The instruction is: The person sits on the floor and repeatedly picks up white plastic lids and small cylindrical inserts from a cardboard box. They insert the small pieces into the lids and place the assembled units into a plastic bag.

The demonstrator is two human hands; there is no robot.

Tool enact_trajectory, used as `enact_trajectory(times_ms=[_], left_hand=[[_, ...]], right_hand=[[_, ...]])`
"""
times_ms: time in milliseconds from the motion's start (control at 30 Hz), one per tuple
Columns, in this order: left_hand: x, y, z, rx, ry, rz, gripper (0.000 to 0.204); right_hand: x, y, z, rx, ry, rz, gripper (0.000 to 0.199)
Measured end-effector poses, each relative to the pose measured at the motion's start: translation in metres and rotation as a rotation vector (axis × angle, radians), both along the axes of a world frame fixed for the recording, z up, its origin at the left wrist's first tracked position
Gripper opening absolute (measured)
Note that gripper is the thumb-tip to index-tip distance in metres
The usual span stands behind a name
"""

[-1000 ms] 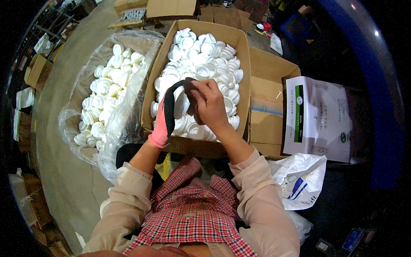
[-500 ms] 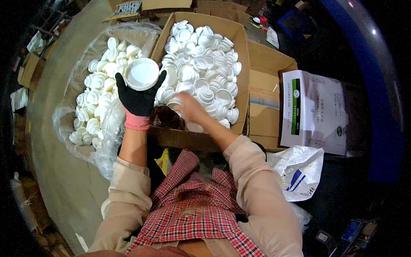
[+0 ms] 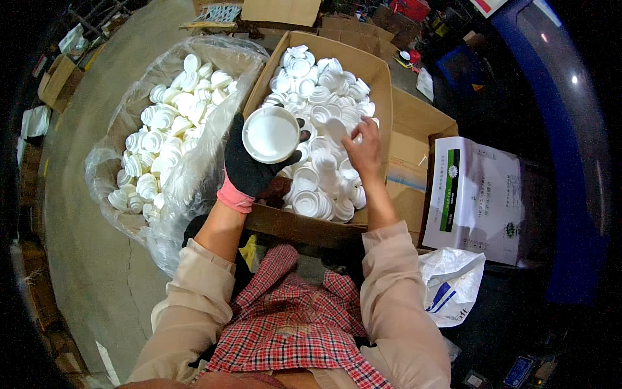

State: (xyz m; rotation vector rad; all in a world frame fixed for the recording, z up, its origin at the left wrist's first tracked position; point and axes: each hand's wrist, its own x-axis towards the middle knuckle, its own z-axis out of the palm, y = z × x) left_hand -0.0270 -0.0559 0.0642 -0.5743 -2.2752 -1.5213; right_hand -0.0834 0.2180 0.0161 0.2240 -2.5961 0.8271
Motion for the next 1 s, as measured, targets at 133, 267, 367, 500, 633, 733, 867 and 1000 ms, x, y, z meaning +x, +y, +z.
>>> enact_trajectory(times_ms=[133, 267, 367, 500, 633, 733, 867, 1000], left_hand=[[0.015, 0.005, 0.006, -0.020, -0.013, 0.075, 0.065], [0.014, 0.014, 0.011, 0.082, 0.036, 0.043, 0.076], [0.013, 0.020, 0.013, 0.030, 0.005, 0.069, 0.062], [0.016, 0.027, -0.004, 0.538, -0.152, -0.205, 0.047], [0.026, 0.024, 0.002, 0.684, -0.510, -0.404, 0.066], [0.027, 0.027, 0.015, 0.614, -0.581, -0.473, 0.070], [0.027, 0.036, 0.008, 0.301, -0.050, -0.260, 0.065], [0.021, 0.037, 0.002, 0.501, -0.222, -0.302, 0.053]], right_hand=[[0.035, -0.042, 0.064, -1.081, -0.471, 0.606, 0.015], [0.049, -0.061, 0.068, -1.283, -0.475, 0.800, 0.047], [0.049, -0.049, 0.074, -1.054, -0.430, 0.541, 0.069], [0.064, -0.058, 0.085, -0.861, -0.198, 0.681, 0.077], [0.069, -0.065, 0.085, -0.510, -0.010, 0.563, 0.069], [0.069, -0.056, 0.089, -0.458, -0.008, 0.551, 0.066], [0.080, -0.067, 0.084, -0.441, 0.029, 0.543, 0.065], [0.085, -0.069, 0.093, -0.474, -0.099, 0.474, 0.067]])
